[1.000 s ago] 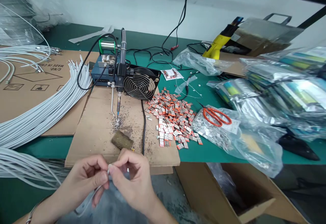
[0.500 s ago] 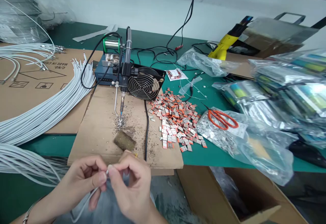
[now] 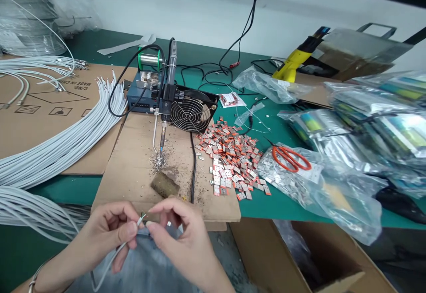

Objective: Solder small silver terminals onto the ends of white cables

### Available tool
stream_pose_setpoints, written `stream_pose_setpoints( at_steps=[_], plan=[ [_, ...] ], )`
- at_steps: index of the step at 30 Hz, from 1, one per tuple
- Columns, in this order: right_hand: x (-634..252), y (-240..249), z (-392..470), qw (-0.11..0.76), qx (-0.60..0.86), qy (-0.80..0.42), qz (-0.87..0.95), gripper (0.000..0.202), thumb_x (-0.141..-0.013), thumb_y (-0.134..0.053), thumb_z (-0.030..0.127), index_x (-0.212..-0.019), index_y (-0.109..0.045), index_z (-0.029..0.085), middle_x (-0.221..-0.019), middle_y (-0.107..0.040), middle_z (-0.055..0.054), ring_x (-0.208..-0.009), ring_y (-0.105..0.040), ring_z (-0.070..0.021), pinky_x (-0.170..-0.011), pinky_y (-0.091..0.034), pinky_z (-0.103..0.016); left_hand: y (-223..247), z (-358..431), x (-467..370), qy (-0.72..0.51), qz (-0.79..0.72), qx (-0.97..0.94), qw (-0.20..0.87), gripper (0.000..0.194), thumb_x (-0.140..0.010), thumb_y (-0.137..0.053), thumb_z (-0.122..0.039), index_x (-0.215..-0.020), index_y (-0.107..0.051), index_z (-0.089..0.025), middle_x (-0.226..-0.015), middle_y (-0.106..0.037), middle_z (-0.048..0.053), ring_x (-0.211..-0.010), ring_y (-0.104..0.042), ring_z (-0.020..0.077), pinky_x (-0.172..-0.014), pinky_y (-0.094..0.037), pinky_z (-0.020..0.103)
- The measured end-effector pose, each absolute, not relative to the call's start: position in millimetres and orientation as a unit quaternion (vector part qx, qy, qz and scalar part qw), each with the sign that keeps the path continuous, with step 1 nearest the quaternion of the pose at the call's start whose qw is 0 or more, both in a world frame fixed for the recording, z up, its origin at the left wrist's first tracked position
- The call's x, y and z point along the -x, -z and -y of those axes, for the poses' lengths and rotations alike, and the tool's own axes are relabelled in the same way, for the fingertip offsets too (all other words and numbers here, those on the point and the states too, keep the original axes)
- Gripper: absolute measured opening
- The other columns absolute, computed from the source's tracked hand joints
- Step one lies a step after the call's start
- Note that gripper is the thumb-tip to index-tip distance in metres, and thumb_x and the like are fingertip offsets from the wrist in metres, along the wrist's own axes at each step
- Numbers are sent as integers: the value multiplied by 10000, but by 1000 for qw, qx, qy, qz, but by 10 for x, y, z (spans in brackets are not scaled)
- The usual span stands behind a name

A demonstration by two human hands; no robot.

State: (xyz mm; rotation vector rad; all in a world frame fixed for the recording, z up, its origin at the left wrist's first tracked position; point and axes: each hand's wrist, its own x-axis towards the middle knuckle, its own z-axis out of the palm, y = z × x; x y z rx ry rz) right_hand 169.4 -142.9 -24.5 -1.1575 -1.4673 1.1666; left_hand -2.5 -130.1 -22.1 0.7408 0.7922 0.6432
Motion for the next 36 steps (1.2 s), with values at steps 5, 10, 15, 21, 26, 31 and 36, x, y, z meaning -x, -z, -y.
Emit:
stream_pose_setpoints(
  at_steps=[5, 10, 15, 21, 26, 31, 36],
  plan=[
    [-1635, 217, 1372, 438, 459, -437, 638, 58, -751, -625, 158, -784, -631, 206, -586, -498, 32, -537, -427, -109, -496, -329, -233, 230, 1316, -11, -294, -394, -379, 784, 416, -688, -669, -505, -711, -511, -121, -572, -572, -12, -341, -487, 41, -331, -333, 115],
    [-1655, 209, 1377, 422, 465, -420, 656, 31, -777, -612, 178, -782, -625, 206, -602, -519, 25, -551, -460, -115, -505, -348, -239, 259, 1313, -27, -287, -412, -402, 766, 450, -675, -658, -545, -696, -517, -117, -563, -555, -7, -332, -469, 43, -330, -324, 126],
    [-2035, 159, 1276, 390, 546, -260, 695, 81, -830, -566, 215, -887, -622, 223, -677, -586, -5, -557, -489, -140, -507, -357, -261, 212, 1269, 186, -328, -495, -423, 684, 350, -693, -679, -452, -677, -545, -129, -548, -552, -17, -319, -409, 23, -334, -290, 121],
    [-2629, 102, 671, 225, 644, -35, 731, 137, -832, -516, 177, -927, -612, 155, -759, -633, -56, -640, -553, -196, -607, -380, -306, 211, 1140, 548, -340, -574, -442, 600, 312, -627, -716, -430, -649, -562, -160, -516, -503, -45, -311, -363, 24, -309, -280, 122],
    [-2684, 100, 210, 158, 614, -41, 772, 87, -823, -547, 166, -855, -628, 162, -807, -619, -70, -785, -552, -228, -728, -370, -322, 276, 1098, 615, -314, -559, -458, 615, 367, -641, -694, -505, -637, -573, -159, -540, -499, -35, -320, -395, 35, -313, -339, 137],
    [-2620, 161, 4, 100, 580, -48, 807, 49, -806, -594, 185, -833, -623, 156, -797, -589, -77, -822, -508, -237, -766, -338, -336, 255, 1091, 530, -345, -570, -426, 613, 451, -575, -714, -574, -635, -571, -151, -531, -498, -43, -304, -378, 28, -287, -311, 129],
    [-2631, 177, -42, 83, 566, -58, 818, 35, -812, -590, 182, -816, -599, 148, -795, -585, -75, -795, -495, -221, -725, -333, -317, 173, 1065, 402, -345, -591, -433, 587, 385, -590, -725, -496, -645, -584, -141, -487, -489, -42, -309, -343, 22, -309, -288, 128]
  ],
)
